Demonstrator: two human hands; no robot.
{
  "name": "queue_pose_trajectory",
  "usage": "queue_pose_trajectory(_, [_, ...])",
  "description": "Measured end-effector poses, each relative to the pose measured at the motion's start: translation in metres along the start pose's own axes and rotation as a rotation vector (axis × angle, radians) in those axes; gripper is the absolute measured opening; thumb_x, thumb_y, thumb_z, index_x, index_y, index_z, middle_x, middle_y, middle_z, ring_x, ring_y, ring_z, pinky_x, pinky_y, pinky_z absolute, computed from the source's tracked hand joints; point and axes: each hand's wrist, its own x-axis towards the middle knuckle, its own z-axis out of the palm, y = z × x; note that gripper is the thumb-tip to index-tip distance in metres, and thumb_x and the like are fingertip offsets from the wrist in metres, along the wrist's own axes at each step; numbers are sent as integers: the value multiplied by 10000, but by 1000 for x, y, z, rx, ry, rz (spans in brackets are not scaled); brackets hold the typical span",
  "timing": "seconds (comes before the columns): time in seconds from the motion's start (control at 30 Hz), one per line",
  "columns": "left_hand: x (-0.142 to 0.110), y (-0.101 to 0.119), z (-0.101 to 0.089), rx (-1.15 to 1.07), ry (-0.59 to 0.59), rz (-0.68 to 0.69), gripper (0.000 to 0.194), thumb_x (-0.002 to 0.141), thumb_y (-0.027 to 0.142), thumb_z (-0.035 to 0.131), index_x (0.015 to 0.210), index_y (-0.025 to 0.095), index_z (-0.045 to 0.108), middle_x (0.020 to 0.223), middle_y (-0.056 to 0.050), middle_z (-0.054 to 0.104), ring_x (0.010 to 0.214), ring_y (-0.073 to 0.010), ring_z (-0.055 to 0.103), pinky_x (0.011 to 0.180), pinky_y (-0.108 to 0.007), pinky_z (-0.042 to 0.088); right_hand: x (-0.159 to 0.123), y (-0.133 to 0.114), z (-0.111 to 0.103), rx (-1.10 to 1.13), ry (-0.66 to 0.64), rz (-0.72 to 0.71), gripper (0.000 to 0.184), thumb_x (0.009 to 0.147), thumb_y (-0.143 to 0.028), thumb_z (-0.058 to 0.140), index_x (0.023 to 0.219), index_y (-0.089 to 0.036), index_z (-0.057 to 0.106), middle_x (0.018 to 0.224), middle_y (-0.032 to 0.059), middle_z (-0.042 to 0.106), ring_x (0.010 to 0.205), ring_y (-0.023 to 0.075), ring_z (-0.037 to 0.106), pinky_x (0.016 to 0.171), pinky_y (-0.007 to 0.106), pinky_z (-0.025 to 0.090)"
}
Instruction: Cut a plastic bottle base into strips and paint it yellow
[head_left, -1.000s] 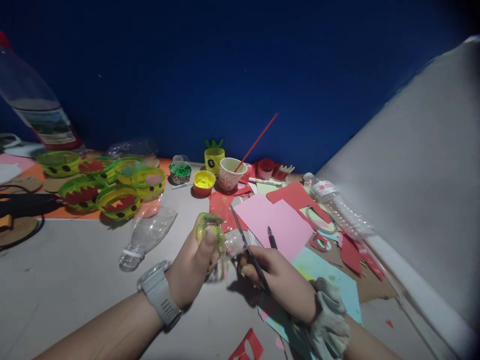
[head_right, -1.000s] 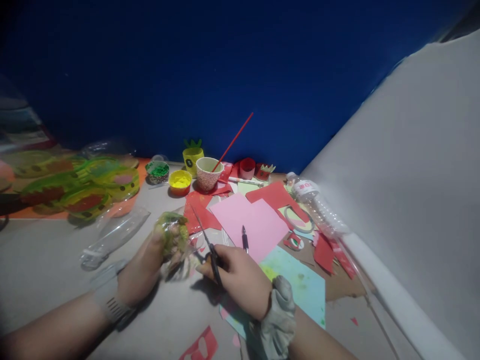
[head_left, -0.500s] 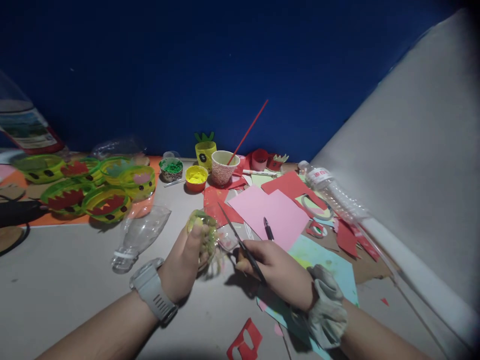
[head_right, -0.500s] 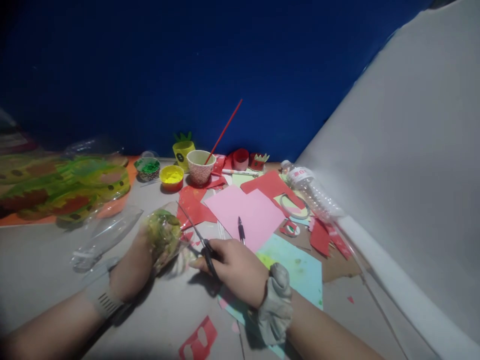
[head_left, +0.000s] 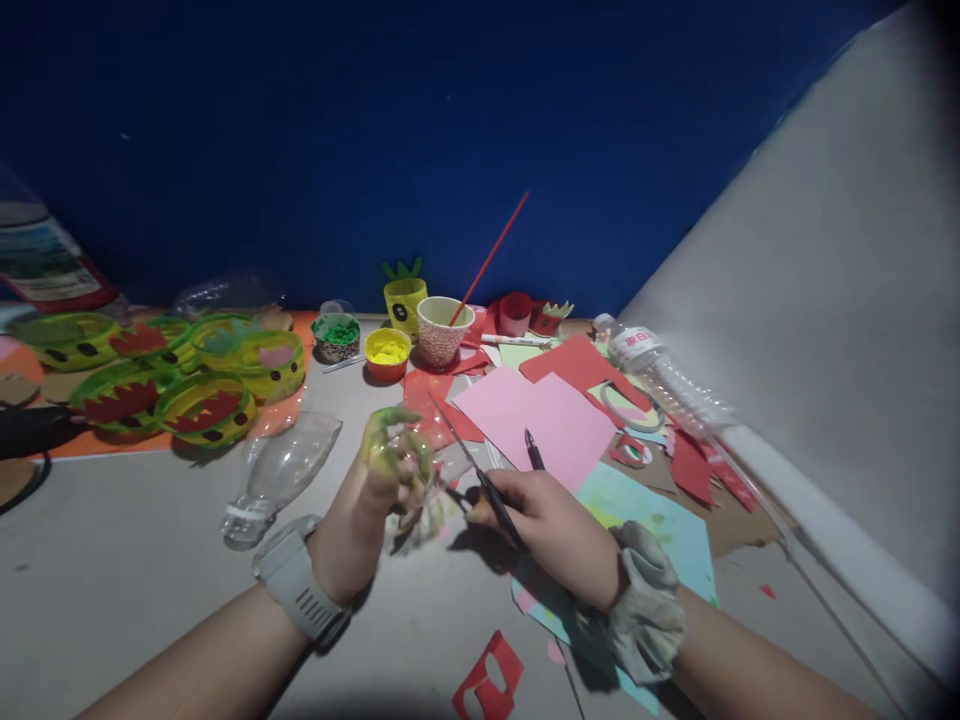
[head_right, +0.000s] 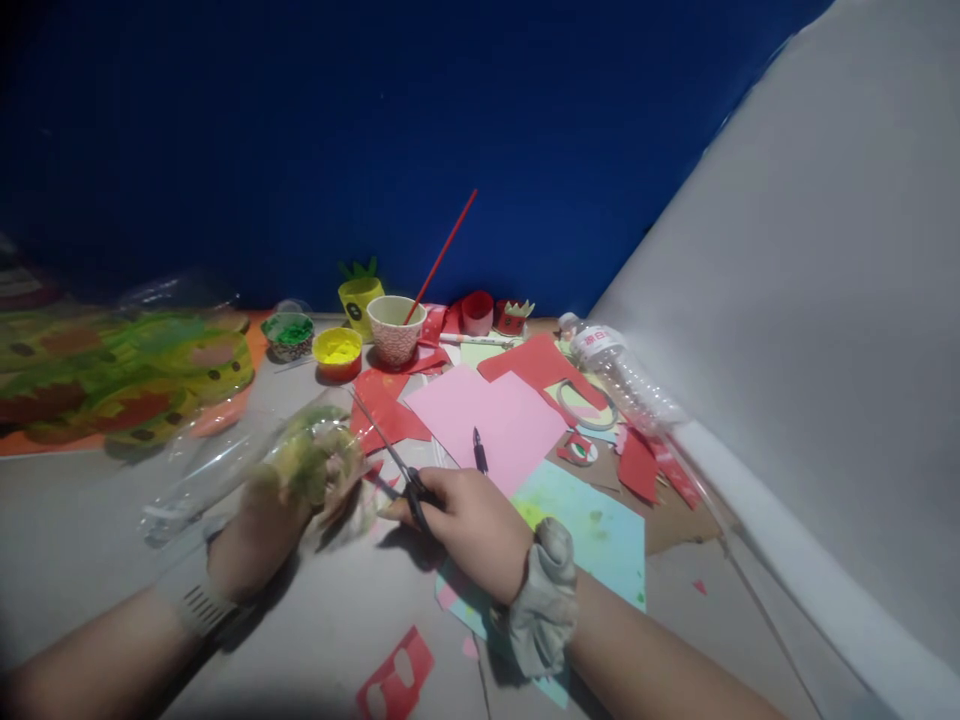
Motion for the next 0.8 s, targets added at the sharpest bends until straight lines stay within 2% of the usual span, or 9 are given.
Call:
queue_pose_trajectory(0.1, [1, 4, 3, 88, 97, 46, 467, 798, 597, 566, 1059, 212, 520, 789, -16, 611, 701, -162, 562, 667, -295, 464, 1, 2, 0, -7, 11, -10, 422, 849, -549, 525, 699, -163, 448, 597, -35, 487, 537, 84, 518, 547, 214, 366])
queue_pose_trajectory(0.2, [3, -1, 2, 159, 135, 56, 361, 873, 561, 469, 904, 209, 542, 682, 7, 556, 640, -152, 531, 659, -298, 450, 1, 2, -3, -54, 2, -40, 434, 844, -560, 525, 697, -157, 465, 612, -28, 481, 550, 81, 488, 540, 215, 343])
queue_pose_trajectory(0.27, [4, -8, -1, 146, 136, 52, 429, 892, 597, 373, 846, 213, 559, 684, -4, 559, 641, -161, 538, 668, -315, 454, 1, 2, -5, -84, -27, -60, 437, 827, -570, 545, 712, -151, 490, 628, -20, 489, 572, 83, 465, 544, 216, 338])
queue_pose_trajectory(0.4, [3, -12, -3, 142, 126, 105, 332, 893, 519, 451, 984, 229, 584, 865, -35, 629, 833, -210, 591, 764, -339, 464, -1, 0, -6, -101, -54, -112, 441, 807, -584, 568, 785, -145, 533, 685, -12, 514, 624, 88, 442, 570, 219, 337])
queue_pose_trajectory(0.53, [-1, 1, 2, 309, 57, 212, 196, 892, 361, 525, 1010, 214, 579, 917, -28, 635, 870, -195, 573, 864, -325, 429, -1, -1, -5, -165, -58, -130, 443, 825, -587, 541, 776, -147, 510, 681, -18, 497, 627, 87, 418, 581, 225, 328])
queue_pose_trajectory(0.7, [-2, 9, 5, 336, 47, 244, 300, 921, 469, 432, 987, 204, 557, 923, -28, 630, 898, -189, 564, 857, -311, 427, -2, -3, -6, -200, -36, -117, 447, 807, -592, 563, 777, -150, 506, 693, -19, 494, 643, 94, 424, 587, 230, 324])
queue_pose_trajectory(0.8, [-1, 7, 5, 319, 69, 235, 319, 911, 501, 442, 971, 212, 562, 924, -18, 631, 919, -186, 566, 870, -304, 422, -1, -2, -5, -177, -35, -91, 453, 818, -597, 543, 744, -153, 490, 666, -20, 477, 617, 90, 421, 561, 228, 300])
